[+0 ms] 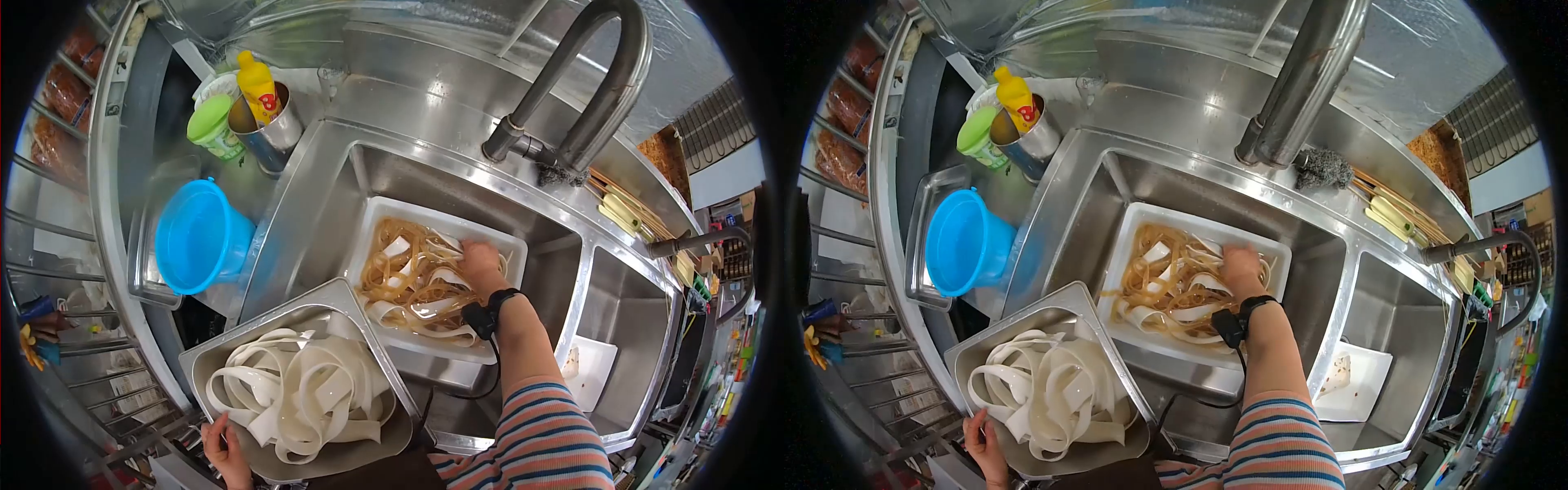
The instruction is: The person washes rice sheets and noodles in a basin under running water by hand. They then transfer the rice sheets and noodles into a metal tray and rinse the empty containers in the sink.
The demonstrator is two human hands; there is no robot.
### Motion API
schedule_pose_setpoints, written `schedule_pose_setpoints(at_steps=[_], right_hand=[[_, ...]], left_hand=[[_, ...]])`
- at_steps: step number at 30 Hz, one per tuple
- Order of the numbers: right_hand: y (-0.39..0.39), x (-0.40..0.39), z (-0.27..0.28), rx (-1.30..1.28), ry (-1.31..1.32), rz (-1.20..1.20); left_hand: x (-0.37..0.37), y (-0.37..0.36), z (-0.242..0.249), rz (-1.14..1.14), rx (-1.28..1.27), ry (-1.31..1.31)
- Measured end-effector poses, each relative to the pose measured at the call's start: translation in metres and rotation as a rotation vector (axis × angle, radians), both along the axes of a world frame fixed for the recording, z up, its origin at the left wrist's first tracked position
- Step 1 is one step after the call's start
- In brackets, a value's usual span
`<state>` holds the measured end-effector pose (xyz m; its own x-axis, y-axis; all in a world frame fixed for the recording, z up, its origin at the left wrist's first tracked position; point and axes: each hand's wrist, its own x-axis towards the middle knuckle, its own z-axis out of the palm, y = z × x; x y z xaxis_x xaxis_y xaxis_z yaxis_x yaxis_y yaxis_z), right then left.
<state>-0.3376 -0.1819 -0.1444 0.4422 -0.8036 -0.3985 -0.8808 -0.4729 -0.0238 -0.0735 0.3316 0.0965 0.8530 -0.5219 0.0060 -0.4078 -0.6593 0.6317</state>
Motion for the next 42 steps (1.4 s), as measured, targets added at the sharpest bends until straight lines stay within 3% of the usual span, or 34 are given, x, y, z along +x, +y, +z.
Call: schedule_pose_setpoints(at_steps=[4, 6, 7, 9, 10, 12, 13, 15, 16, 18, 19, 20, 24, 26, 30, 33, 36, 37, 40, 42], right_hand=[[0.013, -0.001, 0.0, 0.041, 0.036, -0.031], [0.02, -0.01, -0.014, 0.217, -0.331, -0.321], [0.021, -0.015, -0.013, 0.213, -0.333, -0.324], [0.025, -0.025, -0.002, 0.777, -0.79, -0.499], [0.028, -0.027, 0.007, 0.772, -0.793, -0.498], [0.034, -0.028, 0.031, -0.051, -0.504, 0.121], [0.036, -0.027, 0.05, -0.058, -0.509, 0.124], [0.036, -0.025, 0.085, -0.456, -0.497, 0.374], [0.031, -0.025, 0.089, -0.467, -0.498, 0.379], [0.018, -0.029, 0.095, 0.422, -0.744, -0.16], [0.019, -0.03, 0.096, 0.463, -0.913, -0.129], [0.022, -0.035, 0.098, 0.462, -0.912, -0.131], [0.036, -0.011, 0.213, 0.401, -1.131, -0.25], [0.041, -0.01, 0.26, 0.453, -1.397, -0.211], [0.061, -0.007, 0.376, 0.17, -1.319, 0.13], [0.069, -0.011, 0.435, 0.105, -1.273, 0.263], [0.083, -0.005, 0.425, -0.009, -1.223, 0.169], [0.079, -0.009, 0.41, 0.085, -1.178, 0.102], [0.06, -0.018, 0.336, 0.204, -1.118, -0.128], [0.041, -0.026, 0.261, -0.043, -0.84, -0.151]], left_hand=[[-0.001, 0.001, 0.007, 0.019, 0.097, 0.038], [0.001, 0.004, 0.001, -0.026, 0.002, 0.025], [0.002, 0.004, 0.0, -0.03, -0.002, 0.024], [0.002, 0.004, 0.001, -0.022, 0.026, 0.033], [0.001, 0.001, 0.002, -0.024, 0.021, 0.032], [-0.001, -0.007, 0.004, 0.015, -0.053, 0.022], [-0.002, -0.009, 0.006, 0.016, -0.061, 0.017], [-0.004, -0.01, 0.01, 0.051, -0.018, 0.07], [-0.004, -0.009, 0.009, 0.053, -0.029, 0.068], [-0.002, -0.009, 0.005, -0.007, -0.083, 0.027], [-0.002, -0.01, 0.005, -0.006, -0.09, 0.026], [-0.003, -0.009, 0.005, -0.012, -0.106, 0.034], [0.001, -0.004, -0.001, -0.047, -0.124, 0.008], [0.001, -0.008, 0.002, -0.064, -0.14, -0.032], [0.003, -0.008, -0.001, -0.102, -0.169, -0.069], [0.004, -0.002, -0.013, -0.096, -0.235, -0.041], [0.006, -0.001, -0.014, -0.084, -0.267, -0.01], [0.005, -0.002, -0.013, -0.076, -0.254, -0.01], [0.008, 0.001, -0.019, -0.087, -0.262, -0.006], [0.005, -0.002, -0.014, -0.074, -0.236, -0.002]])
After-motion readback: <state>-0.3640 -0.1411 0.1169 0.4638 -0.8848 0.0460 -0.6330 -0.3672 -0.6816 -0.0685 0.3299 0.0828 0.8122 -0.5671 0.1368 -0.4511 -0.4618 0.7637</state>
